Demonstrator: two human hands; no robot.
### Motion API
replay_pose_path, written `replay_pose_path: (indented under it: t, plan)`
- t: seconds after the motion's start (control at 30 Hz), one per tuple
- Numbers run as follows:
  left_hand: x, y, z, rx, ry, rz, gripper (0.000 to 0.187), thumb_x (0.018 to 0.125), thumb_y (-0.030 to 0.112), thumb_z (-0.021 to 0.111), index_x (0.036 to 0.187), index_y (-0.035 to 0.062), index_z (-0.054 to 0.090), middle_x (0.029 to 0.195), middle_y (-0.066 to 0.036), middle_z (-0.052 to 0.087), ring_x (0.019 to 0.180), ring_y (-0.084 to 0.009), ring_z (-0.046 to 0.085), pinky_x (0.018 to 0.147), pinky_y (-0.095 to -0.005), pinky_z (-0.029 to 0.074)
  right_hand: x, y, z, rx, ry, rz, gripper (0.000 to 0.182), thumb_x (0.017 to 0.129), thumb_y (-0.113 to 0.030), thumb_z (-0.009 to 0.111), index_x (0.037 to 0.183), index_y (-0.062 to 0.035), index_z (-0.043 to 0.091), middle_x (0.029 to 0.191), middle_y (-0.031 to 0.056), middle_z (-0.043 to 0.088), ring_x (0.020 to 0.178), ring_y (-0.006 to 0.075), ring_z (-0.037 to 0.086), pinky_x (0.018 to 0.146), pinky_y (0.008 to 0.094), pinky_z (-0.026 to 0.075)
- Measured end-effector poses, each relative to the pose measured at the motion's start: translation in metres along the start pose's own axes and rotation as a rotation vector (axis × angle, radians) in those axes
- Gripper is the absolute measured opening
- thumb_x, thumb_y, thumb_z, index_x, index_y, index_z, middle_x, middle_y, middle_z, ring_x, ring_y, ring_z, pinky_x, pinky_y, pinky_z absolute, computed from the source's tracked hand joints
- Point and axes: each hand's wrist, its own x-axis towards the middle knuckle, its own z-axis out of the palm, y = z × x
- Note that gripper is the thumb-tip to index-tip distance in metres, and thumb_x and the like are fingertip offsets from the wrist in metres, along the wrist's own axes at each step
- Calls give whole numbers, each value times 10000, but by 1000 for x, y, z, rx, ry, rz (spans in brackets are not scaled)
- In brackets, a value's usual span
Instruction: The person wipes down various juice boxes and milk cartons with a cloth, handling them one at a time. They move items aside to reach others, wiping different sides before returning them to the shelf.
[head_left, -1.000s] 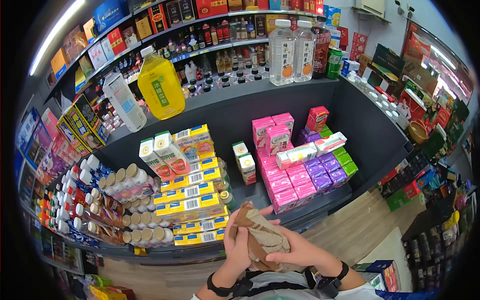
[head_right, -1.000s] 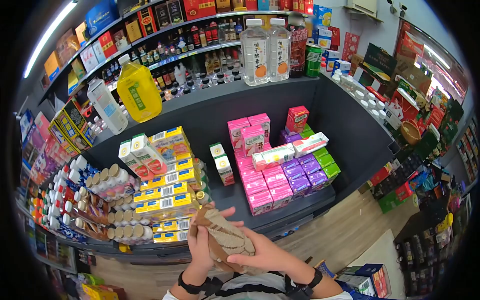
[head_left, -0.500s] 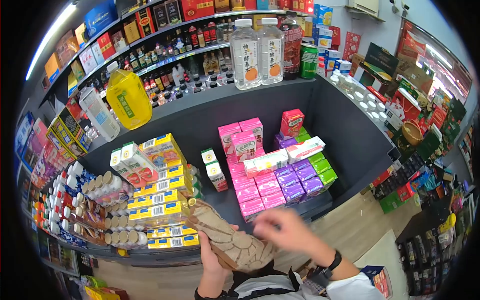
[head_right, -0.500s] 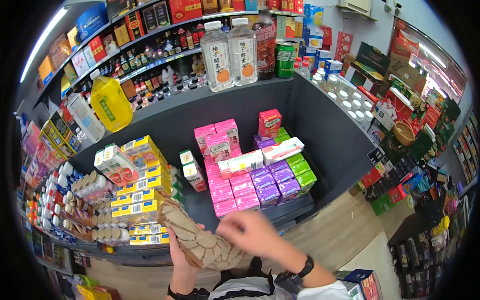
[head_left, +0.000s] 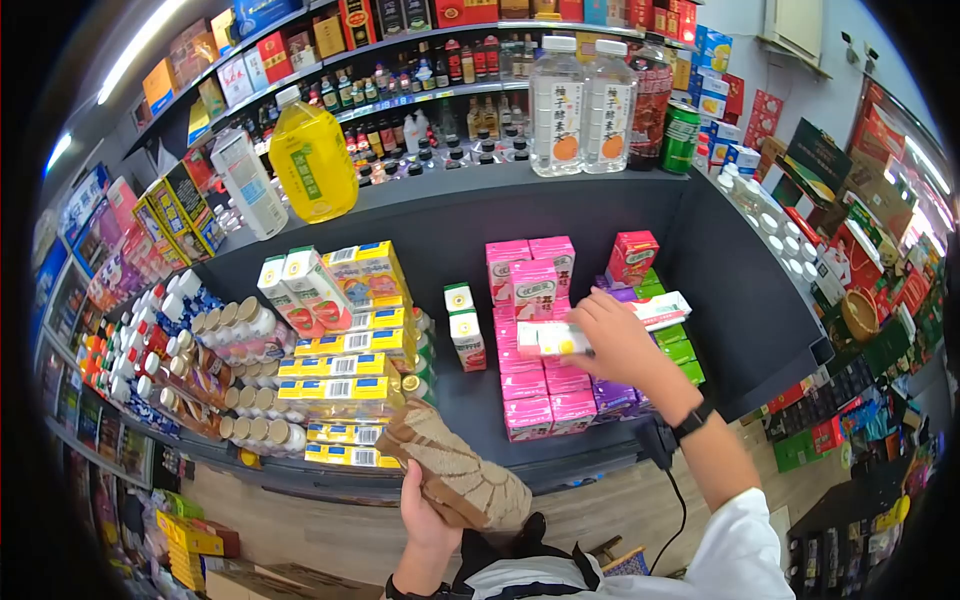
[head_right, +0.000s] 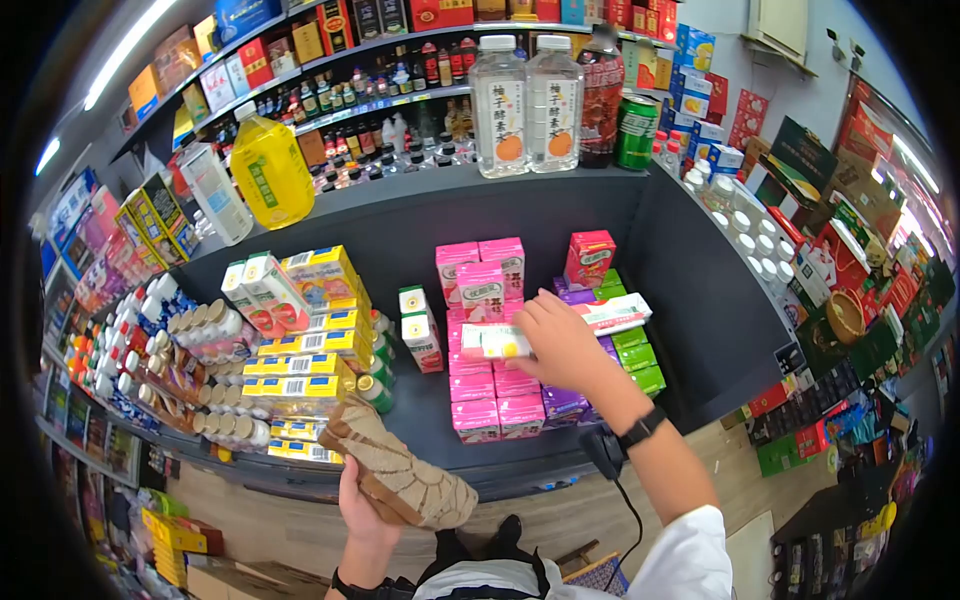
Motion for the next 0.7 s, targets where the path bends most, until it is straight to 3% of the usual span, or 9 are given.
replay_pose_path:
  t: [0.1,0.13,0.17,0.23,0.33,0.43,0.57,0.6,0.7]
  plan:
    - [1,4,14,-17,-15,-8,528,1046,440,399,1413,61,416,1369,-154,541,1275,-338,531,1087,-501,414,-18,-60,-13,261,74,160,557,706,-269,846,1091,5,552,1006,155,583,961,346,598,850,442,504]
    - [4,1,13,-5,-47,0,571,1041,474,398,1423,50,405,1391,-158,532,1298,-343,514,1110,-507,392,-25,-82,-12,403,194,135,576,719,-264,848,1123,8,540,1025,159,590,960,347,609,836,432,515]
    - [4,0,19,27,-98,-22,605,1055,500,317,1453,51,395,1432,-157,509,1312,-341,499,1112,-498,379,-33,-103,-11,538,314,113,596,732,-258,851,1154,11,528,1044,162,597,959,347,620,822,422,526]
    - [6,-11,25,14,-145,24,643,1053,530,295,1471,47,375,1462,-165,483,1341,-338,474,1122,-487,370,-51,-150,2,845,385,272,666,741,-265,864,1252,4,533,1100,171,617,974,353,627,829,394,528]
    - [4,-23,47,70,-249,163,655,1052,546,294,1516,84,289,1520,-121,412,1374,-296,448,1128,-474,376,-46,-193,1,435,420,177,759,714,-285,871,1342,3,556,1134,164,636,939,328,617,825,402,510]
    - [-14,-33,38,212,-241,154,591,1064,486,335,1527,127,255,1532,-95,386,1369,-278,452,1125,-457,388,-33,-189,-4,279,529,183,739,724,-276,856,1338,12,563,1110,154,636,907,307,612,772,404,492]
    - [-16,-28,43,251,-112,143,558,1075,446,349,1527,136,245,1494,-95,431,1350,-259,471,1103,-445,414,-34,-180,-3,346,455,176,730,741,-241,831,1354,31,543,1067,187,608,876,318,607,746,388,499]
    - [-9,-22,45,179,-144,177,553,1073,441,364,1511,115,274,1464,-100,461,1343,-258,478,1099,-445,416,-44,-186,-10,374,387,170,733,765,-283,820,1361,37,539,1047,166,630,865,323,610,748,406,483]
    - [-2,-7,61,28,-236,191,485,1070,413,391,1423,81,371,1397,-102,508,1276,-259,533,1080,-442,435,-69,-198,1,392,368,96,751,788,-305,809,1368,63,507,1085,208,635,907,356,628,788,423,506]
